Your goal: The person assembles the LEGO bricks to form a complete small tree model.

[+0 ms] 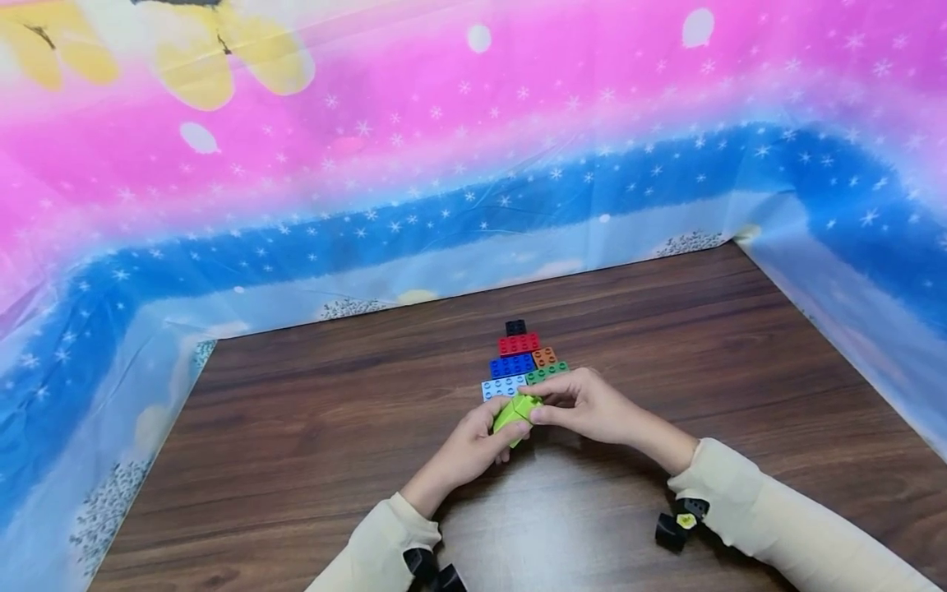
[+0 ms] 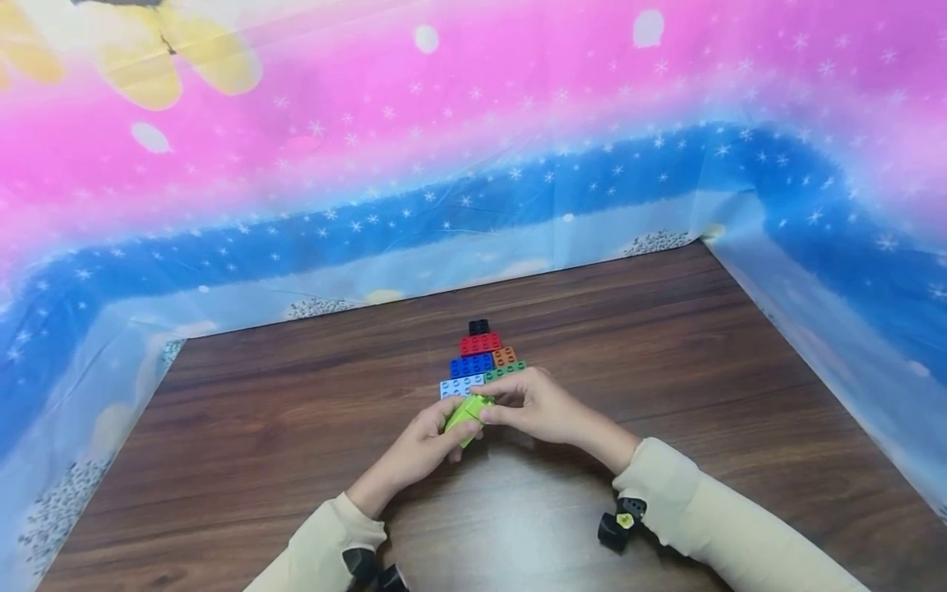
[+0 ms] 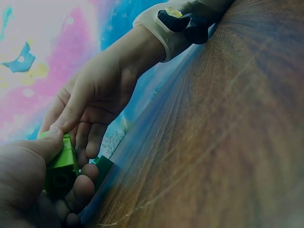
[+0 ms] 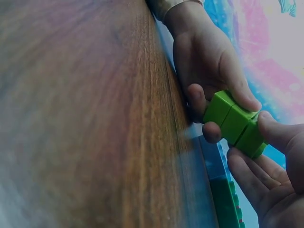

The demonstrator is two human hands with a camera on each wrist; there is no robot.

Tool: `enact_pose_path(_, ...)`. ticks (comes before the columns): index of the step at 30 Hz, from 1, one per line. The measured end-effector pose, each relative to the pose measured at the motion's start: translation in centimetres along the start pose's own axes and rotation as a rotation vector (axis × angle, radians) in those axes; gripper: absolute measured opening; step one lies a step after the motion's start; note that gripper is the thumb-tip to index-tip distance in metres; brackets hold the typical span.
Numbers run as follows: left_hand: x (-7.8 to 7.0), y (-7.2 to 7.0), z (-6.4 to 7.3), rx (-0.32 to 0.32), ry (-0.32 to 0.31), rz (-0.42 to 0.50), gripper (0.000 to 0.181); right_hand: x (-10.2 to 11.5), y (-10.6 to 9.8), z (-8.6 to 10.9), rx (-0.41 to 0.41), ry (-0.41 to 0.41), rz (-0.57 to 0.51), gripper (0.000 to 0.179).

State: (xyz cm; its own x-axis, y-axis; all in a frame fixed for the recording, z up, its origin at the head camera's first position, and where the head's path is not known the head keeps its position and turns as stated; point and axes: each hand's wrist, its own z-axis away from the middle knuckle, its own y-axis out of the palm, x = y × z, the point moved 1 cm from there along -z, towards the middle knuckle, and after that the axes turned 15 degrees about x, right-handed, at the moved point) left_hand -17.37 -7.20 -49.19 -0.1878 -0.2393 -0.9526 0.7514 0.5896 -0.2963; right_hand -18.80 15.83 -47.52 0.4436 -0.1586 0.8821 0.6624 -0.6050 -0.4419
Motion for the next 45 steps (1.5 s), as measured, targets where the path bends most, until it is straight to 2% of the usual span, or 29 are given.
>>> enact_pose_path(11, -0.10, -0.05, 0.07, -0.008, -0.011, 0.014, 0.033, 0.04, 0.21, -0.06, -0.034, 0.026, -0.053, 0.036)
enact_pose_path(20, 0.06, -0.18, 0.08, -0.038, -0.019, 0.035, 0.034, 0.10, 0.53, -0.45, -0.071, 0.024, -0.032, 0.036)
enact_pose_path(31, -0.07, -0.18, 0.09, -0.005, -0.003, 0.012, 0.033, 0.26, 0.47, -0.21, -0.059, -0.002, 0.022, 0.036)
enact_pose_path(39, 0.00, -0.35, 0.21, 0.006, -0.020, 0.008, 0.033, 0.74, 0.46, -0.37, -0.041, 0.031, 0.060, 0.036)
enact_pose_path(45, -0.11, -0.29, 0.00, 0.002, -0.024, 0.004, 0.032, 0.68, 0.31, -0.25, -0.038, 0.025, 0.064, 0.036)
